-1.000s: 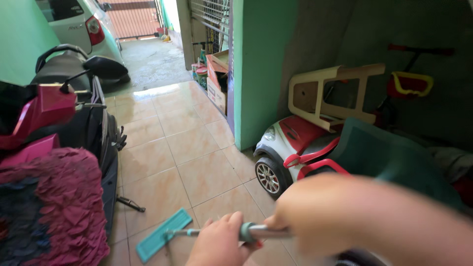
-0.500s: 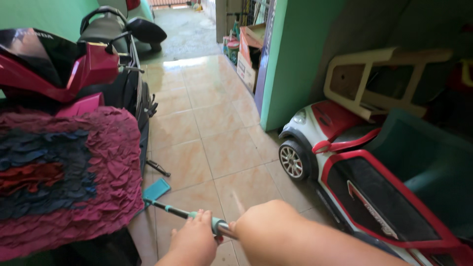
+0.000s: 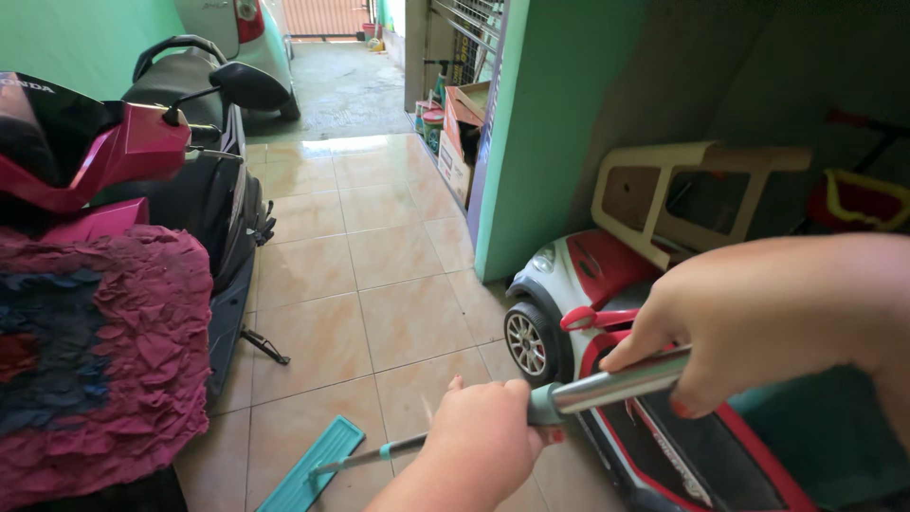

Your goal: The person attaches a mop head to a pole and then mops the tiled floor of a semi-enclosed entryway area near a parked motorcycle.

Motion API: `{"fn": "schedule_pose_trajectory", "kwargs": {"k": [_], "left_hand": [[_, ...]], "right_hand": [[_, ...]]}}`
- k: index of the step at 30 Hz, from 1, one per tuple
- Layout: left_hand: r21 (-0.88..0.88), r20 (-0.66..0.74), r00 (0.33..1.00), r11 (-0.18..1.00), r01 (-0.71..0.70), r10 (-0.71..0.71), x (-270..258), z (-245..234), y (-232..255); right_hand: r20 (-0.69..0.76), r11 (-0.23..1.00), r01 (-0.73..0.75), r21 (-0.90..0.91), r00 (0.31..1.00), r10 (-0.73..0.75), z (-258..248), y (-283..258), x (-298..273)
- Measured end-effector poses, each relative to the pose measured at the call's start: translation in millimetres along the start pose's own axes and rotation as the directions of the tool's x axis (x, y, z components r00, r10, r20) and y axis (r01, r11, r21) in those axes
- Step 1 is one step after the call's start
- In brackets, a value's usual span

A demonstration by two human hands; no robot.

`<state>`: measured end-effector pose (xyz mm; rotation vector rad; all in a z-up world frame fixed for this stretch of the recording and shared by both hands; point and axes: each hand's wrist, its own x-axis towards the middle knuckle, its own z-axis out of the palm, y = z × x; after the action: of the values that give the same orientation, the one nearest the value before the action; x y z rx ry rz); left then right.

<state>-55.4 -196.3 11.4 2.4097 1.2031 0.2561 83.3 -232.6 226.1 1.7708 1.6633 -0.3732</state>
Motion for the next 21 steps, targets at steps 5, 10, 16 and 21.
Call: {"fn": "schedule_pose_trajectory", "kwargs": {"k": [5,10,16,21], "left_hand": [[-0.014,0.116,0.993,1.000,-0.004,0.005,-14.2,10.1,-16.4],[0.145,0.199,0.909,0.928,0.344,-0.368,-26.6,44.9,-61.7],[0.190,0.183,0.768,0.789,0.584,-0.613,-68.0,66.9,-101.0],[0.109,-0.025,0.867,0.860,0.498,-0.498,-61.8,60.1,-80.4]], "right_hand": [[-0.024,0.999,-0.018,0.050,1.000,0.019,26.9,-8.6,1.9],[-0.095,0.944,0.313,0.102,0.948,-0.304,76.6,-53.1,53.6],[-0.183,0.891,0.446,0.083,0.886,-0.426,108.4,-108.7,90.4],[-0.177,0.867,0.403,0.293,0.914,-0.365,95.1,-67.1,73.1]]}}
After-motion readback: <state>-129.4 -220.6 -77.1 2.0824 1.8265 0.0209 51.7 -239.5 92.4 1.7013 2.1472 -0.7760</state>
